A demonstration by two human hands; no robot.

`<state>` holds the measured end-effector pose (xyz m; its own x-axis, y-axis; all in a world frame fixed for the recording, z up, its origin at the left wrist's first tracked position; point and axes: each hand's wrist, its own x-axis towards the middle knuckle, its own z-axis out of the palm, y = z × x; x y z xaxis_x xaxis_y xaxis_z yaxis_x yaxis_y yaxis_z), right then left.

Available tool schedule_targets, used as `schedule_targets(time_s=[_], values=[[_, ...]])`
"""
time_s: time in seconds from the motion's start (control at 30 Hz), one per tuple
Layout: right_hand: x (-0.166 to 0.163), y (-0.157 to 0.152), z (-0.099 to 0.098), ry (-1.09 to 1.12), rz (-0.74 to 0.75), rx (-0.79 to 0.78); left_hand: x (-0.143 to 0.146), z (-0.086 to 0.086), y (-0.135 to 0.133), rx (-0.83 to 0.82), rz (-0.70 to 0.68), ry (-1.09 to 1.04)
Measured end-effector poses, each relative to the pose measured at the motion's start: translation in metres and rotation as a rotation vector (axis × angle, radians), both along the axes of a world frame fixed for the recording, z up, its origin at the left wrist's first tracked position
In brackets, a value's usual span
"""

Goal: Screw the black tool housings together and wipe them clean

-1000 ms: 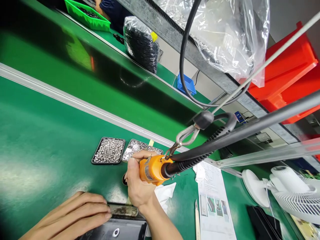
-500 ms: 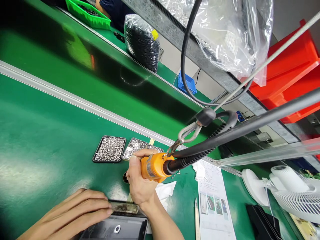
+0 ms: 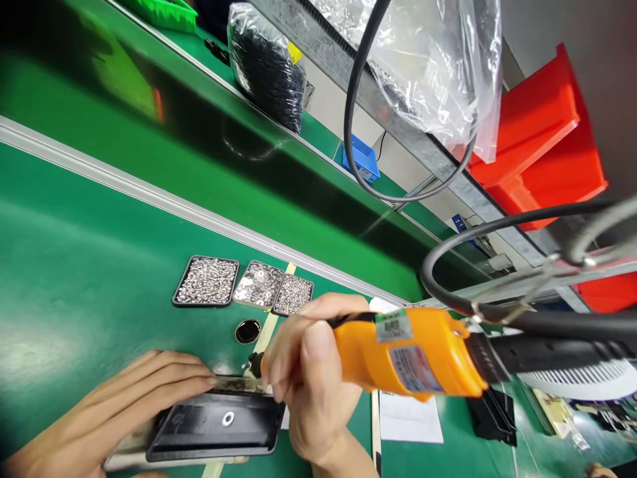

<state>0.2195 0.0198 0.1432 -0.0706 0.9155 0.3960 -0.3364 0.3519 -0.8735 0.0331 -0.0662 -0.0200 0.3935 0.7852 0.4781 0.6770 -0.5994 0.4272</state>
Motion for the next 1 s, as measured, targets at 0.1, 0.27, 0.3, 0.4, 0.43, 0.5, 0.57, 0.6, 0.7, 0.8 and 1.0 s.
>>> schedule_targets(time_s=[0.1,0.27,0.3,0.4,0.43,0.5,0.57,0.6,0.7,0.8,1.0], values=[[0.005,-0.020,0.004,-0.019,0.054,-0.042,0.003,0.000,-0.001,-0.062,-0.021,-0.069],[0.009,-0.041,-0.013,-0.053,0.071,-0.029,0.007,0.012,0.004,-0.061,-0.027,-0.147],[0.009,-0.042,-0.018,-0.069,0.077,-0.014,0.007,0.015,0.005,-0.043,-0.044,-0.143],[0.011,-0.041,-0.030,-0.101,0.142,0.071,0.010,0.022,0.007,-0.034,-0.048,-0.174],[0.012,-0.040,-0.033,-0.107,0.163,0.090,0.011,0.024,0.007,-0.044,-0.034,-0.195],[0.012,-0.039,-0.037,-0.111,0.175,0.103,0.013,0.026,0.007,-0.058,-0.036,-0.221],[0.013,-0.039,-0.039,-0.121,0.172,0.090,0.014,0.027,0.007,-0.046,-0.048,-0.220],[0.013,-0.039,-0.040,-0.126,0.170,0.093,0.014,0.027,0.007,-0.040,-0.053,-0.218],[0.014,-0.039,-0.042,-0.141,0.178,0.086,0.013,0.027,0.008,-0.037,-0.057,-0.191],[0.013,-0.038,-0.044,-0.136,0.177,0.085,0.012,0.028,0.009,-0.040,-0.061,-0.171],[0.012,-0.047,-0.043,-0.171,0.144,0.046,0.011,0.030,0.008,-0.021,-0.066,-0.136]])
